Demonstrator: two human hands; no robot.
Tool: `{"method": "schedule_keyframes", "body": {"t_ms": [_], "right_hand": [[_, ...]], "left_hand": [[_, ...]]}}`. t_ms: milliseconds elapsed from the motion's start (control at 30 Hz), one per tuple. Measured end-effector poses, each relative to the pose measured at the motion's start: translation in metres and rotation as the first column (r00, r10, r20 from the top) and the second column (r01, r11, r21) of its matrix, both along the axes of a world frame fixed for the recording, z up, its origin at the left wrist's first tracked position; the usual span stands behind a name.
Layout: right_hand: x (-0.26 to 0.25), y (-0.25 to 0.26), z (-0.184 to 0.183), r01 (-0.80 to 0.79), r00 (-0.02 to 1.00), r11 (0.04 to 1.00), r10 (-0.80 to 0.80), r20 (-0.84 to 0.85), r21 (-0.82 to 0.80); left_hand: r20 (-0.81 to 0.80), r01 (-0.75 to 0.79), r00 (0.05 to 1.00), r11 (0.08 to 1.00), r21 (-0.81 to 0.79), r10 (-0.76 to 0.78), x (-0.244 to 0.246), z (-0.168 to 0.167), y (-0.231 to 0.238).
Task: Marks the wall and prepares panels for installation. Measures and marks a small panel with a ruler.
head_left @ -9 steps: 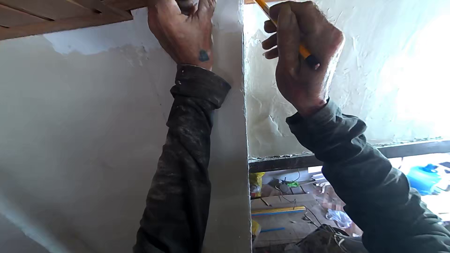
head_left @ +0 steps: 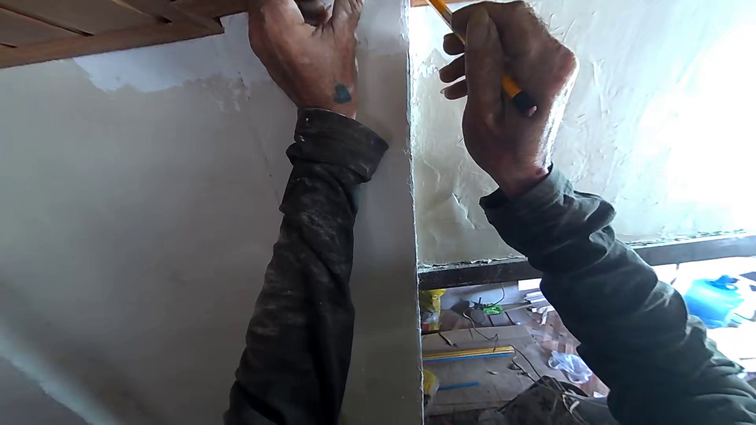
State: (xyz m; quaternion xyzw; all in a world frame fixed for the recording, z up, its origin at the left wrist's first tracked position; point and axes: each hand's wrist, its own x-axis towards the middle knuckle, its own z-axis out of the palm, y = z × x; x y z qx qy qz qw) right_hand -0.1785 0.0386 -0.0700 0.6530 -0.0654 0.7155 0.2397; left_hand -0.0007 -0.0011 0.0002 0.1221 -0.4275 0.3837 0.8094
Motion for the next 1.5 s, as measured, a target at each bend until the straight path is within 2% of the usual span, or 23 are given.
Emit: {"method": "schedule_keyframes", "body": {"t_ms": [400,633,900,1500], "right_hand": [[-0.003,0.0007,-0.0013,0.041,0.999,0.999,-0.041,-0.021,0.023],[-0.0043,0.0025,-0.0031,0.074,0.996,0.997,-0.073,-0.052,0.027],[-0.0048,0.0042,-0.0027,0.109,0.993,0.994,-0.107,-0.051,0.034],[0.0012,-0.0005,-0.0069,0.069,0.997,0.997,-0.068,-0.026,0.027]], "left_hand": [[0.014,-0.001,1.0,1.0,0.012,0.001,-0.0012,0.0006,0.0007],[-0.005,0.077,0.997,0.997,-0.014,-0.077,-0.0048,-0.0003,0.0019],[-0.031,0.052,0.998,0.998,0.016,-0.052,-0.0066,-0.0026,0.0056],[-0.021,0.021,1.0,0.999,0.035,-0.02,-0.0051,-0.0007,0.0055]]}}
